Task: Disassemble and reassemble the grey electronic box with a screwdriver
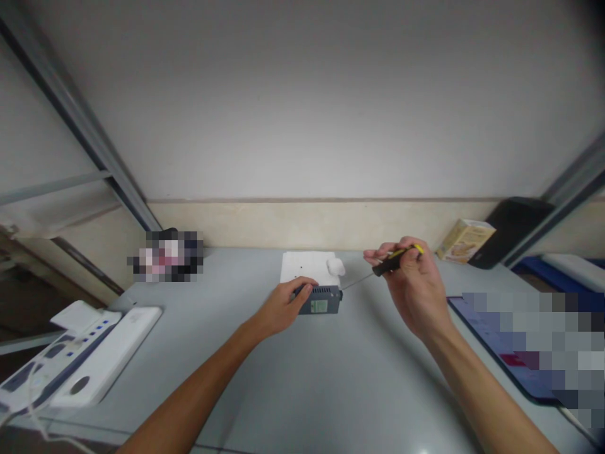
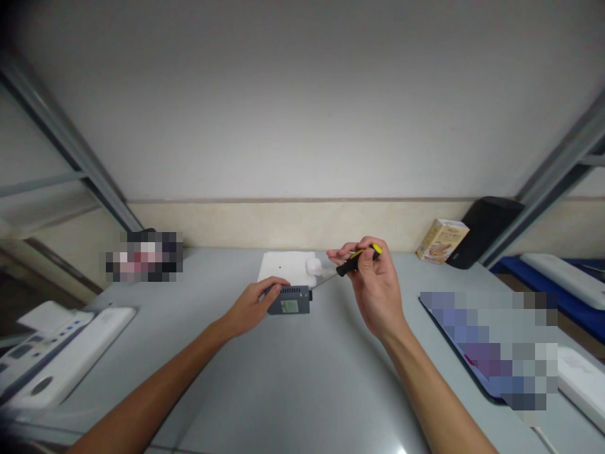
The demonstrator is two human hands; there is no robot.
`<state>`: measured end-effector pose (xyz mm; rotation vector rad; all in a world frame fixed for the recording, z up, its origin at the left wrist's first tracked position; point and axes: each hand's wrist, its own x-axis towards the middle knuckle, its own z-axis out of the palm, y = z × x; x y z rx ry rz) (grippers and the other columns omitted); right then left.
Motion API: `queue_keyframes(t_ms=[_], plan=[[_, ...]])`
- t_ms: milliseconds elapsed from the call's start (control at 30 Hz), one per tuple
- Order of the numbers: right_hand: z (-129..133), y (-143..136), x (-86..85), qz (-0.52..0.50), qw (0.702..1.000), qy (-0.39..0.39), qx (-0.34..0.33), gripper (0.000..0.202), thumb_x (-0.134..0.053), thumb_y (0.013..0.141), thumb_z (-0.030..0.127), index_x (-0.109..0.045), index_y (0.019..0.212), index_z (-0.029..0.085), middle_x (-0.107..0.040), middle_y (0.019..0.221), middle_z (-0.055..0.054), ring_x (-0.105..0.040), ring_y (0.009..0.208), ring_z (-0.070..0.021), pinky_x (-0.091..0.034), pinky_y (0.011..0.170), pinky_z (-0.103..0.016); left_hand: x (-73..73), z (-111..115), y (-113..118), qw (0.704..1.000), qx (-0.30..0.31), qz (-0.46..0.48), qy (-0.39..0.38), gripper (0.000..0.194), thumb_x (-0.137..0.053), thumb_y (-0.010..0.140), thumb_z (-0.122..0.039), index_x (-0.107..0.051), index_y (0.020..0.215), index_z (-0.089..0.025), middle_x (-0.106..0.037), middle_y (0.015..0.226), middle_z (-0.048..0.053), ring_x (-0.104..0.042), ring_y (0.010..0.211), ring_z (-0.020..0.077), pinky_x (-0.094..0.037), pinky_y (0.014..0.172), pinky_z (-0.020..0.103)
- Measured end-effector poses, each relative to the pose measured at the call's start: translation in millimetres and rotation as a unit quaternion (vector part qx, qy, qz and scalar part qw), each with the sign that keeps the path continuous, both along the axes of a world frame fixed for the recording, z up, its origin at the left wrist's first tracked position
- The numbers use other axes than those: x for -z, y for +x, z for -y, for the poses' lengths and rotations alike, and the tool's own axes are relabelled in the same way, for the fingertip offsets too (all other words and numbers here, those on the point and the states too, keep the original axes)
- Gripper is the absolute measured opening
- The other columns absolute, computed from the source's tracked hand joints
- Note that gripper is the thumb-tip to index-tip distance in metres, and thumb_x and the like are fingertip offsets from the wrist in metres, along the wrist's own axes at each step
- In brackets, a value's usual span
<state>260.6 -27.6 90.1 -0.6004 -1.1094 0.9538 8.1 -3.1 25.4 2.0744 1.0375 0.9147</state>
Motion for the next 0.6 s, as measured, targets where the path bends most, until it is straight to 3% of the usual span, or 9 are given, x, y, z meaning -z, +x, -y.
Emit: queue_keyframes(t_ms=[133, 267, 600], plan=[[1.1, -7.3, 4.1, -0.01, 1.0, -0.007, -0.014, 0.015, -0.052, 0.1, 0.045, -0.049, 0.102, 0.03, -0.062, 0.098, 0.0, -0.069, 0.105, -0.0204, -0.051, 0.102, -0.043, -1.9, 5.3, 6.6, 0.99, -0.011, -0.034, 0.14, 0.028, -0.048, 0.102, -0.035, -0.063, 0.122, -0.023, -0.068, 0.123, 0.006, -0.061, 0.117, 0.0208, -0.047, 0.103, 0.037], [0.2, -10.8, 7.5, -0.002, 1.0, -0.016, -0.026, 0.016, -0.054, 0.099, 0.045, -0.05, 0.102, 0.029, -0.062, 0.097, 0.0, -0.069, 0.1, -0.0189, -0.052, 0.098, -0.04, -5.7, 13.0, 16.4, 0.965, -0.019, -0.068, 0.253, 0.027, -0.056, 0.099, -0.031, -0.061, 0.124, -0.025, -0.066, 0.128, 0.007, -0.058, 0.123, 0.0214, -0.043, 0.108, 0.041], [2.0, -15.0, 4.7, 0.046, 0.999, 0.003, 0.002, 0.015, -0.054, 0.099, 0.044, -0.055, 0.107, 0.03, -0.059, 0.092, 0.001, -0.066, 0.091, -0.0172, -0.055, 0.089, -0.038, -5.9, 16.2, 27.3, 0.962, -0.01, -0.097, 0.256, 0.02, -0.053, 0.102, -0.03, -0.061, 0.119, -0.025, -0.072, 0.118, 0.002, -0.064, 0.112, 0.0177, -0.043, 0.099, 0.038]])
